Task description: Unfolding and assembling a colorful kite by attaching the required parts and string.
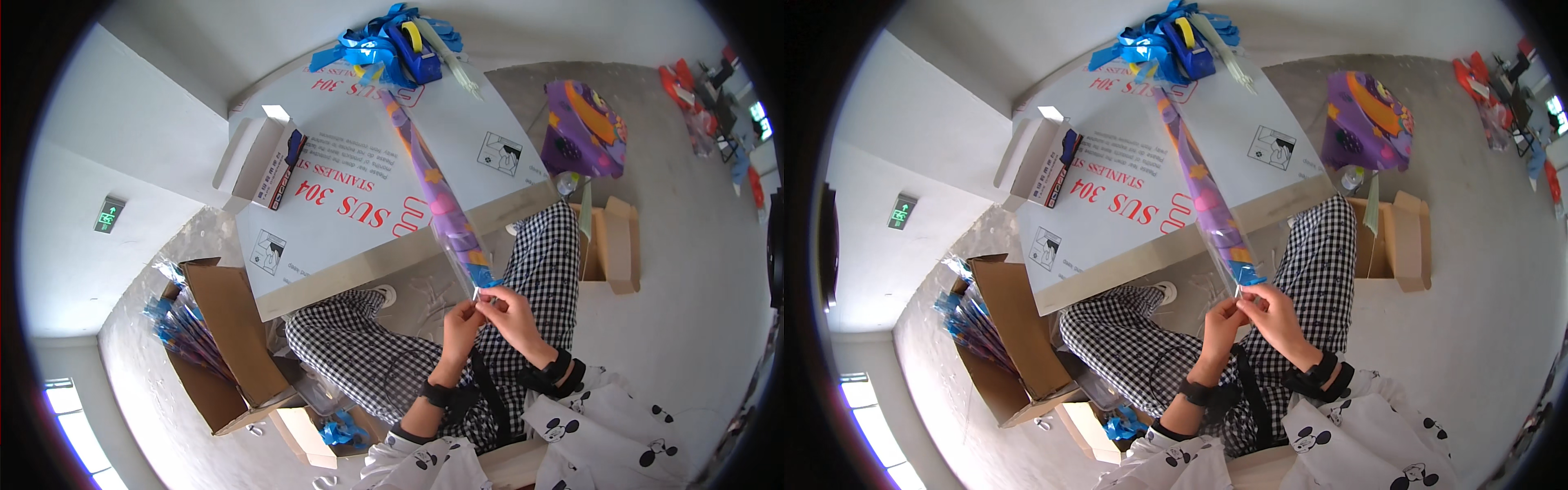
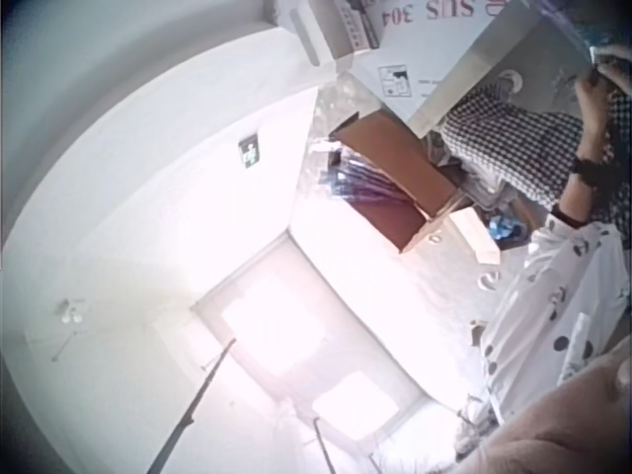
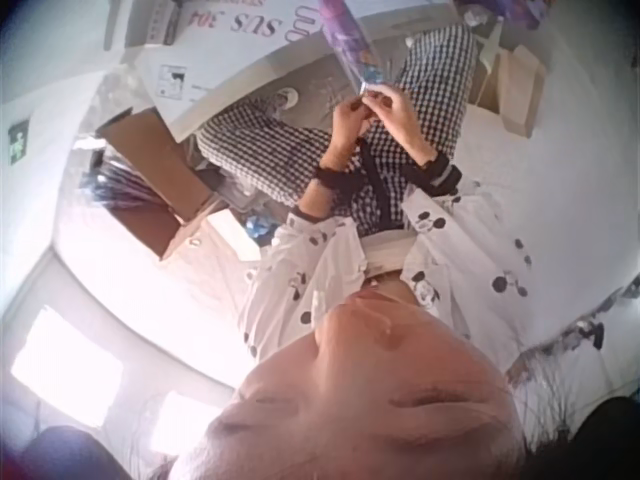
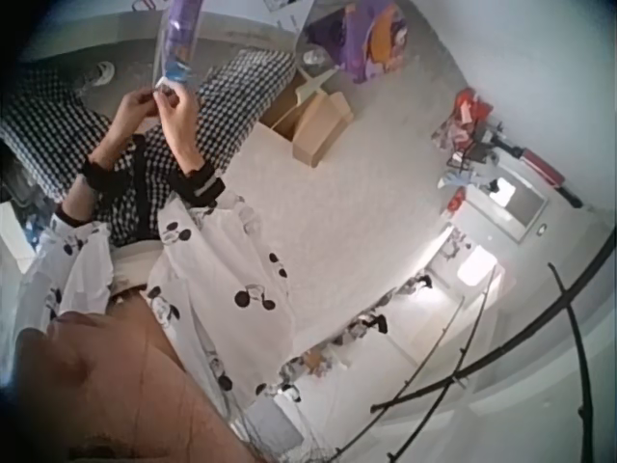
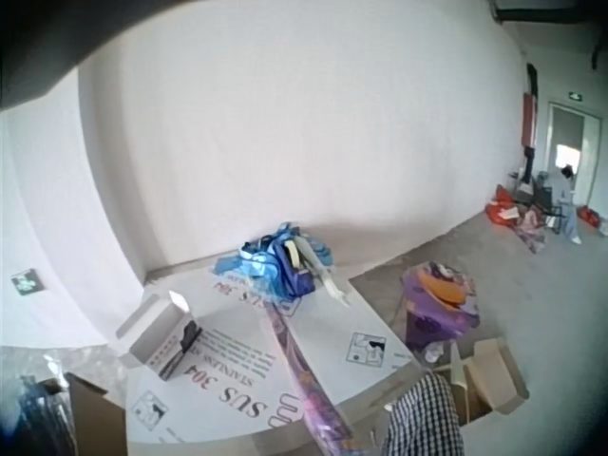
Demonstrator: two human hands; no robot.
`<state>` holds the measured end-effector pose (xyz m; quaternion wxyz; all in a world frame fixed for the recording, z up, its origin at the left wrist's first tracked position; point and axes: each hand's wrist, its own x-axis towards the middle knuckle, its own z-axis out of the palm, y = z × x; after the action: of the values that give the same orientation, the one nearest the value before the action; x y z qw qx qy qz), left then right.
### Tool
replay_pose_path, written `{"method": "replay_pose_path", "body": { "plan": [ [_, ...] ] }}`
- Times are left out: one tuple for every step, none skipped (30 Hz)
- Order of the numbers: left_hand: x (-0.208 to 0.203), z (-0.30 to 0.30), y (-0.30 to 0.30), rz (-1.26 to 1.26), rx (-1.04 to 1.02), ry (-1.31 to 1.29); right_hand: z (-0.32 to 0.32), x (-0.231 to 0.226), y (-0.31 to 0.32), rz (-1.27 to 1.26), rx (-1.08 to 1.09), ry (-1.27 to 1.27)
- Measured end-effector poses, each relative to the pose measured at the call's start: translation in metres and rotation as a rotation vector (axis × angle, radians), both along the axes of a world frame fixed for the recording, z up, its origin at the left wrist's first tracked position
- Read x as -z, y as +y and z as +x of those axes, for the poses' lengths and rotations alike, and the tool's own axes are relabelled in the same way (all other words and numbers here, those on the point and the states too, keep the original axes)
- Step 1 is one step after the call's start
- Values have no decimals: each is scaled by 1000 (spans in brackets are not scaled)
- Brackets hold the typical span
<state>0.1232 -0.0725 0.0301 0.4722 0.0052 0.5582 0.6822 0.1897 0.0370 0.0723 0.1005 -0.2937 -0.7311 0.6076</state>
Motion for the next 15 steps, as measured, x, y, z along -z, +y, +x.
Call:
{"method": "replay_pose_path", "body": {
  "plan": [
    [-1, 0, -2, 26, -22, -24, 1, -1, -2, -2, 2, -4],
    [1, -1, -4, 23, -20, -28, 4, -3, -4, 6, -37, 26],
    [2, -2, -5, 14, -24, -24, 6, -5, -6, 15, -75, 56],
    [2, -3, -7, 5, -28, -20, 8, -8, -6, 13, -72, 51],
    [2, -2, -10, 0, -19, -14, 9, -10, -5, 95, -117, 52],
    [-2, -2, -9, 1, -14, -18, 10, -12, -2, 181, -160, 53],
    [-6, -1, -9, -1, -22, -43, 9, -16, -2, 221, -157, 20],
    [-8, -1, -9, -4, -30, -67, 10, -17, -1, 221, -154, 16],
    [-7, -2, -11, -3, -28, -68, 10, -18, 0, 253, -198, 0],
    [-5, -2, -15, 21, -45, -91, 11, -19, 0, 284, -243, -16],
    [-4, -3, -18, 44, -62, -115, 9, -21, 1, 285, -242, -16],
    [-6, -4, -20, 44, -61, -117, 7, -23, 1, 314, -307, 39],
    [-9, -6, -23, 38, -60, -95, 6, -26, 1, 343, -373, 95],
    [-11, -6, -26, 31, -59, -73, 6, -30, 1, 341, -373, 93],
    [-12, -6, -28, 38, -75, -84, 5, -34, 0, 367, -428, 95]
  ]
}}
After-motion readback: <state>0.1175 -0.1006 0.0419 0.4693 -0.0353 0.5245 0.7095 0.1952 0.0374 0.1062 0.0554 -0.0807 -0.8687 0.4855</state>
